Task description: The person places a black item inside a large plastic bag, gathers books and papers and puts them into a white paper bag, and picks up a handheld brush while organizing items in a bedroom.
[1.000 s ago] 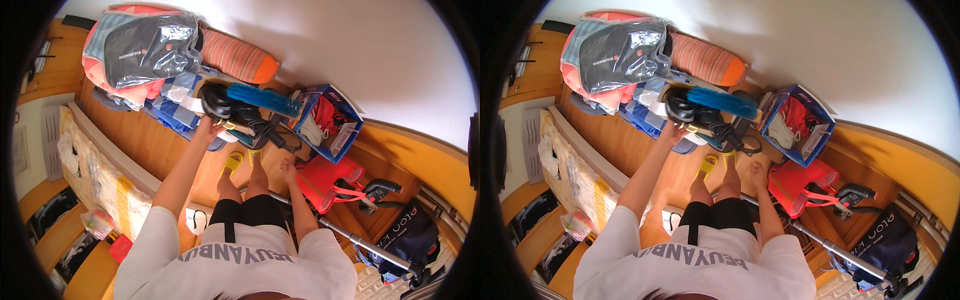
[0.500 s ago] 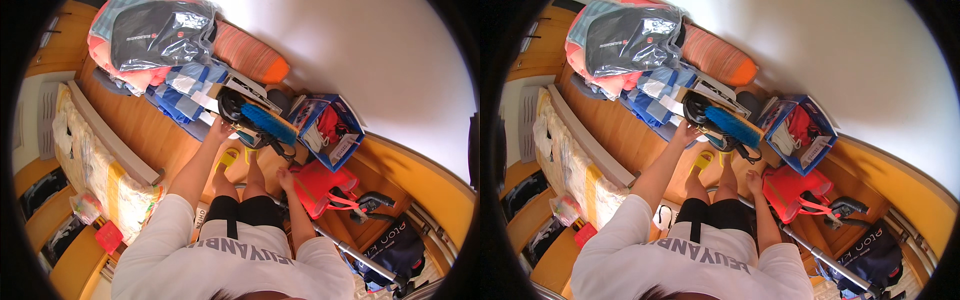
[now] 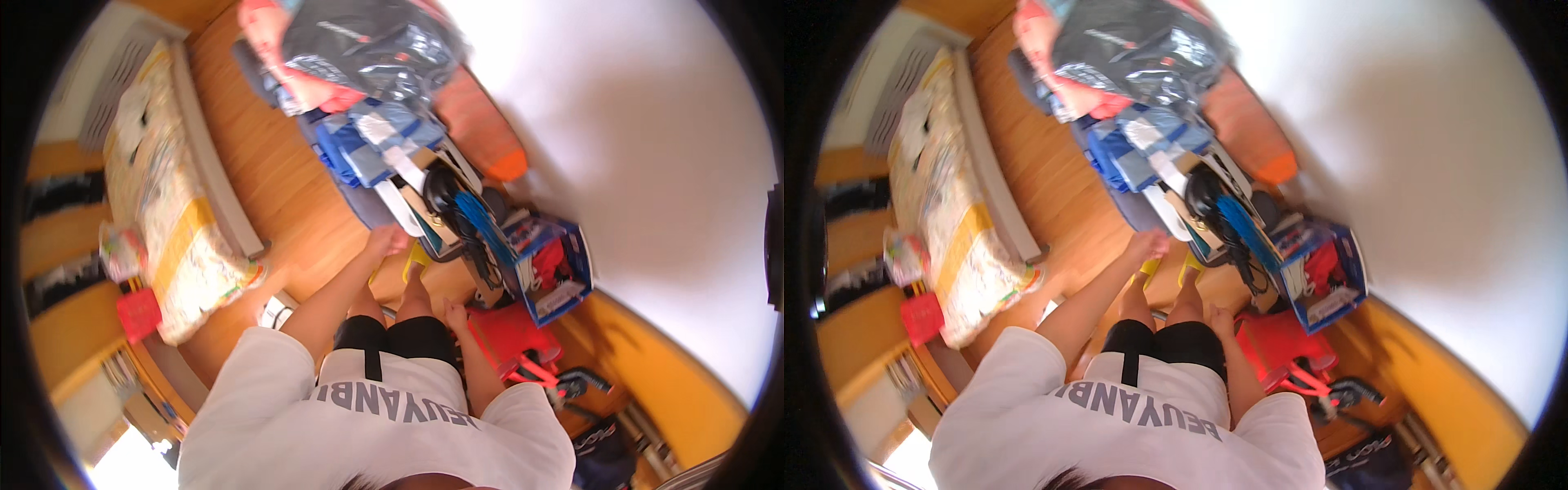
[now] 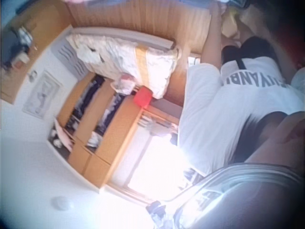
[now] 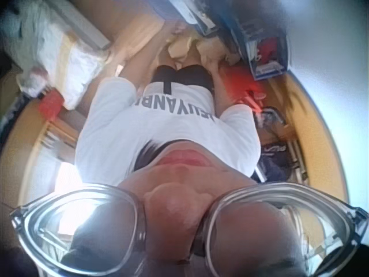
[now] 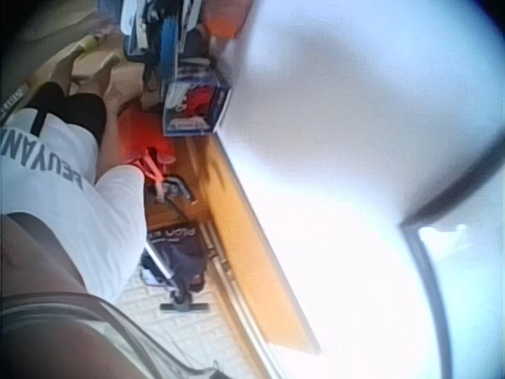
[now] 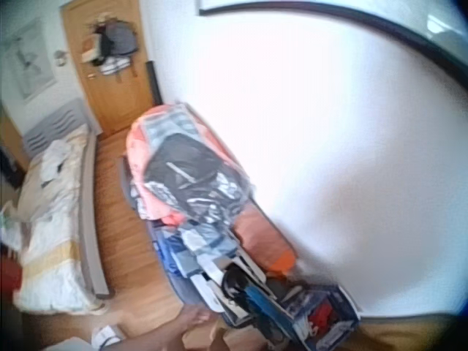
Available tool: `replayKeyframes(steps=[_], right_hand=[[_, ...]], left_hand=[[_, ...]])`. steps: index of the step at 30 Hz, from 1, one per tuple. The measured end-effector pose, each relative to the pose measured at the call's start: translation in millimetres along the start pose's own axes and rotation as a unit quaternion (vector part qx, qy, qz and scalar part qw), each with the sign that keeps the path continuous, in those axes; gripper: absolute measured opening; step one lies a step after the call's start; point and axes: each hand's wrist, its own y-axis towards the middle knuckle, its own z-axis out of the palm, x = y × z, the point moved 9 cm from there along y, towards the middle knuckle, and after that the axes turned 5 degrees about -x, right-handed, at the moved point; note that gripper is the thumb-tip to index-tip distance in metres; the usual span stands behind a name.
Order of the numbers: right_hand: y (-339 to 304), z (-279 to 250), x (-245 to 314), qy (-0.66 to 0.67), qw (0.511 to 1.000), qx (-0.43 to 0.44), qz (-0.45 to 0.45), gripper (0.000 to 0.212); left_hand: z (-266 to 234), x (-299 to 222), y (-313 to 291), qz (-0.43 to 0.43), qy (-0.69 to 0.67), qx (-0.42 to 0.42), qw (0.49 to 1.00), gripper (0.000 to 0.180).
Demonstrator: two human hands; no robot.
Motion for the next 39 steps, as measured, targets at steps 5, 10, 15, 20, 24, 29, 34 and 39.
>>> replayKeyframes(steps=[5, 10, 15, 20, 24, 29, 34, 39], right_hand=[[-9.2, 15.4, 53.9, 0.002, 0.983, 0.097, -0.154, 0.042], [50.5, -10.4, 49.0, -0.214, 0.959, 0.118, -0.147, 0.027], [104.7, -1.9, 170.6, -0.234, 0.928, 0.141, -0.253, 0.015], [166.1, 97.2, 302.1, -0.178, 0.895, 0.191, -0.361, 0.012], [186.6, 205.4, 394.4, -0.209, 0.833, 0.258, -0.443, 0.010], [102.3, 342.5, 490.2, -0.217, 0.725, 0.389, -0.525, 0.011], [-60.3, 454.1, 607.1, -0.399, 0.501, 0.439, -0.630, 0.018], [-109.8, 599.9, 640.4, -0.405, 0.339, 0.465, -0.710, 0.021]], left_hand=[[-117.0, 23.0, -100.9, 0.138, 0.314, -0.152, 0.927, 0.037], [-251.8, 76.4, -202.2, 0.004, 0.356, -0.319, 0.878, 0.032], [-340.0, 146.1, -295.5, -0.139, 0.231, -0.461, 0.845, 0.031], [-383.8, 248.9, -338.2, -0.126, 0.075, -0.579, 0.802, 0.029], [-352.8, 307.8, -336.7, -0.143, -0.084, -0.612, 0.774, 0.025], [-336.7, 332.7, -335.5, -0.168, -0.200, -0.609, 0.749, 0.023], [-315.0, 329.5, -315.7, -0.143, -0.391, -0.602, 0.681, 0.018], [-349.1, 305.5, -294.8, -0.129, -0.473, -0.617, 0.615, 0.017]])
